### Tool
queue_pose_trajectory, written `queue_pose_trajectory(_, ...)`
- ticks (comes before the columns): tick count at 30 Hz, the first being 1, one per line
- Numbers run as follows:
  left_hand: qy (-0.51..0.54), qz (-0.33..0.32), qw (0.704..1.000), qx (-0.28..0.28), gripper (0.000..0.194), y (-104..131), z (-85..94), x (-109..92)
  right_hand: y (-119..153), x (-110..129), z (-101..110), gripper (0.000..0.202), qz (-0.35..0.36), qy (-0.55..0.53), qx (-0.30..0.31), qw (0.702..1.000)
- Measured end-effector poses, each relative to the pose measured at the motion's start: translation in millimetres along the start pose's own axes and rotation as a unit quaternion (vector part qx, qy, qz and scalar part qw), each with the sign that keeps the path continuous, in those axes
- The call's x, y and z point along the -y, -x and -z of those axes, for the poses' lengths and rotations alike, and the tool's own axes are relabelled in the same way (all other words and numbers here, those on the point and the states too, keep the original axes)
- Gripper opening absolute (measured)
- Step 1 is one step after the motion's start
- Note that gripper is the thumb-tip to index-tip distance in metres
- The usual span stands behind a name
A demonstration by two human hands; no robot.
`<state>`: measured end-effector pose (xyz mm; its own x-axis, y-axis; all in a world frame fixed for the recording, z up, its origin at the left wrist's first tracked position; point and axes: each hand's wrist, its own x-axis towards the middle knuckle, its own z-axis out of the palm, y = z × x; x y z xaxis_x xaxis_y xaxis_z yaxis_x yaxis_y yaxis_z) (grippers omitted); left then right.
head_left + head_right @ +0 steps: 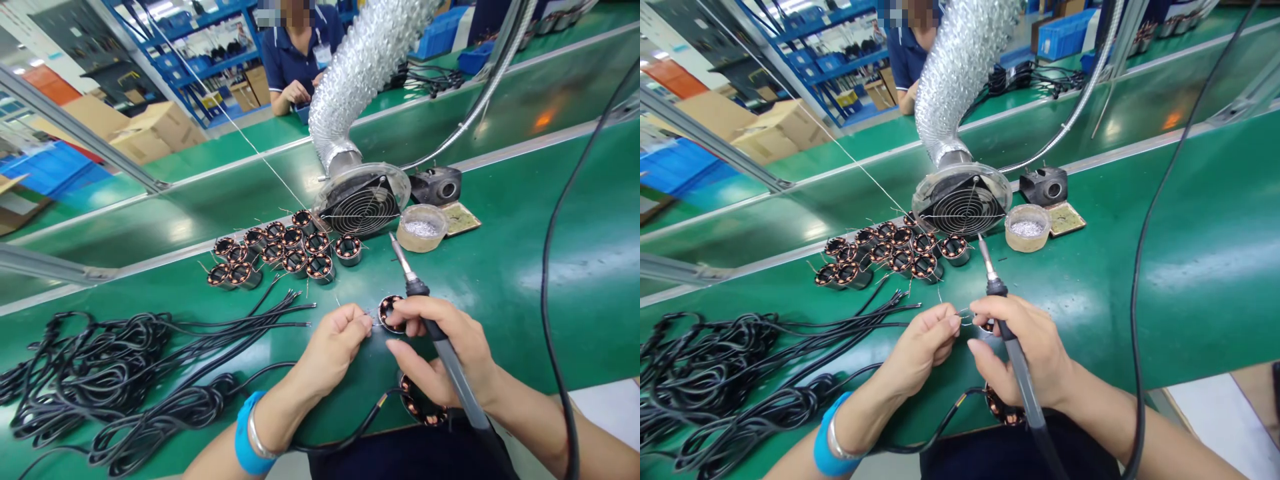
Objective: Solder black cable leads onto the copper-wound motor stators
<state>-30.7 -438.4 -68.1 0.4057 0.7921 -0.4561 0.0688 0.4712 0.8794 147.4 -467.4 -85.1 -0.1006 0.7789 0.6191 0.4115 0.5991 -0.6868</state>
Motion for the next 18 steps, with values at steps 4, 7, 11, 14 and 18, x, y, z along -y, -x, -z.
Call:
queue_pose_trajectory(4, 0.018, 0.001, 1.000, -0.009, 0.041, -0.6, -1.0, 2.2, -1.1, -2.8, 2.6, 0.043, 0.012, 0.005, 0.032, 0.999)
queue_pose_trajectory(7, 0.045, 0.012, 0.999, -0.009, 0.041, -0.9, -3.3, 2.2, -5.2, -6.2, -1.7, 0.038, 0.003, 0.031, 0.022, 0.999)
queue_pose_trajectory(11, 0.049, 0.013, 0.998, -0.034, 0.043, -0.2, -8.8, 1.8, -10.4, -9.7, -7.3, 0.035, 0.024, 0.042, 0.014, 0.999)
queue_pose_trajectory(14, 0.047, 0.010, 0.997, -0.057, 0.044, 0.7, -12.3, 1.9, -11.2, -10.3, -6.0, 0.035, 0.050, 0.031, 0.027, 0.998)
queue_pose_trajectory(18, 0.038, 0.018, 0.998, -0.056, 0.044, 1.9, -14.0, 4.1, -10.3, -8.8, -2.5, 0.036, 0.038, 0.014, 0.032, 0.999)
